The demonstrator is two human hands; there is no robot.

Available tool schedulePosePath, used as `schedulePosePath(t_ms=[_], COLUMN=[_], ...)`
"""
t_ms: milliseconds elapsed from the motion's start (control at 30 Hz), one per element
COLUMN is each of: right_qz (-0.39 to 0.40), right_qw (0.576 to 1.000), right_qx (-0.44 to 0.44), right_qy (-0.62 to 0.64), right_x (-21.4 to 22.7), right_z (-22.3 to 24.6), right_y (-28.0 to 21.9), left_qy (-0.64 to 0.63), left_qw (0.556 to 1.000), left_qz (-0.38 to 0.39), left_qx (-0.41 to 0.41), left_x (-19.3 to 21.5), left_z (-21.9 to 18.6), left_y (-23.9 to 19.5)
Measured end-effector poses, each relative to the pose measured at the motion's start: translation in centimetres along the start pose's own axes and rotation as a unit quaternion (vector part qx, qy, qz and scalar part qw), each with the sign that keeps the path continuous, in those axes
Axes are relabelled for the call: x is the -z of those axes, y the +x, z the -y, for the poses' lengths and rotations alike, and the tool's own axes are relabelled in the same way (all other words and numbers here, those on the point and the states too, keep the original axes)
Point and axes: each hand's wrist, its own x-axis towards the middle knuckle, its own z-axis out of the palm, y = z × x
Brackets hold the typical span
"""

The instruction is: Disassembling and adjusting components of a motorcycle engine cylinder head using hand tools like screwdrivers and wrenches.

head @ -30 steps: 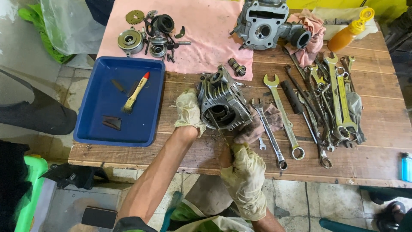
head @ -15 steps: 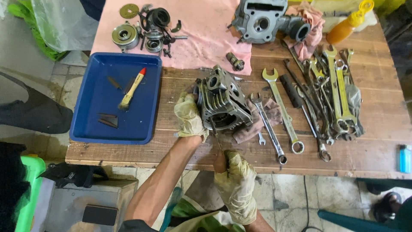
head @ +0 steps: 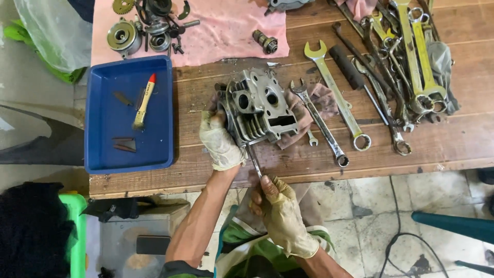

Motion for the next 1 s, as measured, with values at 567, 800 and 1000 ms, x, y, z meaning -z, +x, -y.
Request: schedulePosePath(t_ms=[567, 800, 1000], right_qz=[0.026, 0.075, 0.014], right_qw=[0.996, 0.986, 0.991], right_qx=[0.042, -0.112, -0.095], right_qy=[-0.075, 0.096, 0.098], right_x=[0.5, 1.0, 0.6], right_z=[-0.6, -1.0, -1.6], right_y=[-0.1, 0.6, 1.8], left_qy=[-0.015, -0.001, 0.005], left_qw=[0.997, 0.995, 0.996], left_qz=[0.067, 0.096, 0.087], left_qx=[-0.03, -0.037, 0.015], left_x=[0.7, 0.9, 1.1], left_z=[0.2, 0.2, 0.4], left_y=[0.3, 2.1, 3.3])
